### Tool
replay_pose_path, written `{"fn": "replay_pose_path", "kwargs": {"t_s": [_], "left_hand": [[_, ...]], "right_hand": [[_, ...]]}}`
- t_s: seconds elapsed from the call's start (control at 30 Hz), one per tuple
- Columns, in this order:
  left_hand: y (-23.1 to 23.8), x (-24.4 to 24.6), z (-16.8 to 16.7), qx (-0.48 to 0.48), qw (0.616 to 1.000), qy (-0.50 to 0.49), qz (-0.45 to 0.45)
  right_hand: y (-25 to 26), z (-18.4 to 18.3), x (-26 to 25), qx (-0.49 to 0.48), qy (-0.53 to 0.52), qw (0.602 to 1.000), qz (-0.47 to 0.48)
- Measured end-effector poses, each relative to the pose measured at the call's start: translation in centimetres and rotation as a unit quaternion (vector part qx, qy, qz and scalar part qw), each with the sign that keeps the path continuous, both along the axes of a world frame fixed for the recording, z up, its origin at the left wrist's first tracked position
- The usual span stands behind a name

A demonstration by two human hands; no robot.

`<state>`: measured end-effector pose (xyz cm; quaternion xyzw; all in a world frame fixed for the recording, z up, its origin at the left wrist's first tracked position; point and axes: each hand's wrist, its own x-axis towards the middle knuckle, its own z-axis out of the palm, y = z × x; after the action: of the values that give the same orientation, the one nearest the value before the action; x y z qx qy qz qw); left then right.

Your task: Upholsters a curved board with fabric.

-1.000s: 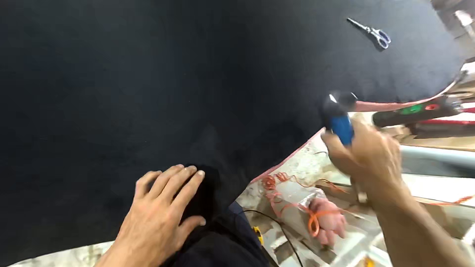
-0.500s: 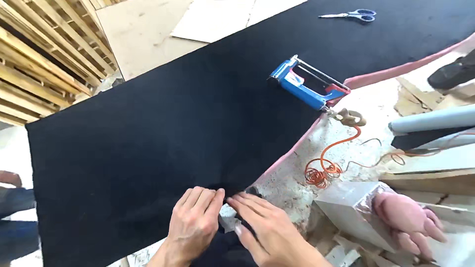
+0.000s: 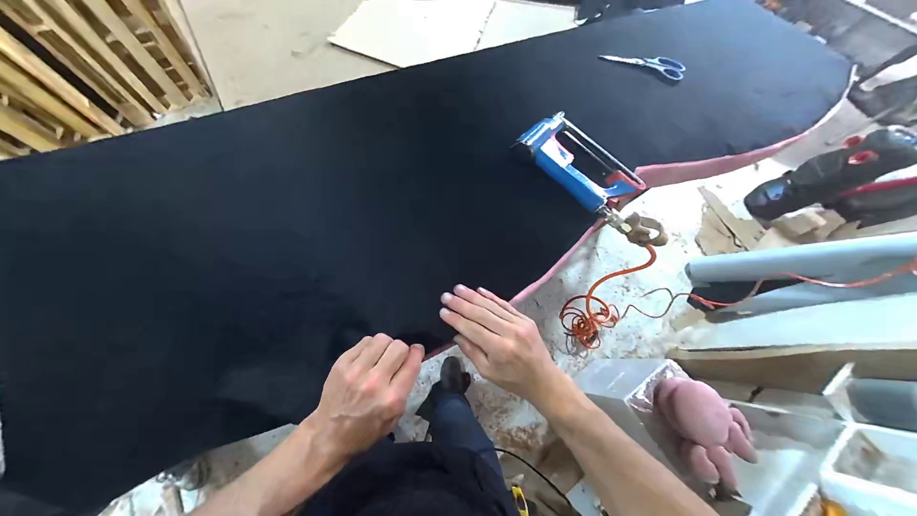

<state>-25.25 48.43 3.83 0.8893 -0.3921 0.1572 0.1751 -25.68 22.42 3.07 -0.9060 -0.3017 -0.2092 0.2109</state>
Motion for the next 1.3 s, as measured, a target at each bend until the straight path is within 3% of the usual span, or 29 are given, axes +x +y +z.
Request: {"fn": "replay_pose_path", "kwargs": {"t_s": [0.07,0.2,0.27,0.43,0.5,0.57,0.63,0.7,0.77,0.87,0.97,1.07,1.17,1.23,1.3], "left_hand": [[-0.2,-0.4,1.4,0.002,1.0,0.022,0.011],[-2.7,0.0,2.6,0.019,0.993,0.064,0.094],[-3.4,0.4,2.5,0.038,0.992,0.078,0.093],[-2.7,1.5,2.2,0.01,0.998,0.056,-0.004],[-2.0,1.7,1.3,-0.001,0.999,0.018,-0.048],[-1.7,1.9,0.6,-0.001,0.997,-0.012,-0.082],[-1.7,2.1,0.5,0.001,0.994,-0.016,-0.108],[-1.6,2.5,0.6,-0.002,0.992,0.002,-0.127],[-1.4,2.6,0.7,0.001,0.99,0.032,-0.139],[-1.7,3.0,0.7,0.038,0.985,0.076,-0.152],[-2.0,3.6,0.0,0.074,0.981,0.083,-0.159],[-1.9,3.3,0.0,0.093,0.979,0.094,-0.157],[-2.2,3.4,-0.8,0.08,0.982,0.093,-0.142],[-2.8,3.5,-1.5,0.066,0.984,0.093,-0.135],[-3.2,3.7,-1.6,0.059,0.984,0.092,-0.143]], "right_hand": [[0.3,-1.6,1.1,0.041,-0.05,0.997,0.029],[1.5,-2.9,0.9,0.112,-0.072,0.991,-0.018],[1.9,-3.3,0.6,0.13,-0.068,0.988,-0.037],[2.9,-5.4,-0.1,0.182,-0.079,0.977,-0.079],[2.9,-5.8,-0.6,0.155,-0.061,0.983,-0.081],[2.4,-5.1,-1.3,0.09,-0.011,0.993,-0.072],[0.6,-1.9,-1.6,0.05,0.065,0.995,-0.052],[-3.2,3.2,1.0,0.015,0.082,0.991,-0.109],[-8.4,7.3,6.7,-0.061,0.099,0.964,-0.241],[-15.0,8.2,15.6,-0.109,0.219,0.898,-0.366],[-16.9,7.3,20.6,-0.154,0.289,0.872,-0.364],[-16.5,9.1,22.8,-0.22,0.312,0.863,-0.331],[-14.4,12.9,19.1,-0.184,0.312,0.845,-0.394],[-12.0,15.0,11.5,-0.061,0.352,0.833,-0.422],[-9.4,14.1,1.9,0.093,0.4,0.823,-0.393]]}}
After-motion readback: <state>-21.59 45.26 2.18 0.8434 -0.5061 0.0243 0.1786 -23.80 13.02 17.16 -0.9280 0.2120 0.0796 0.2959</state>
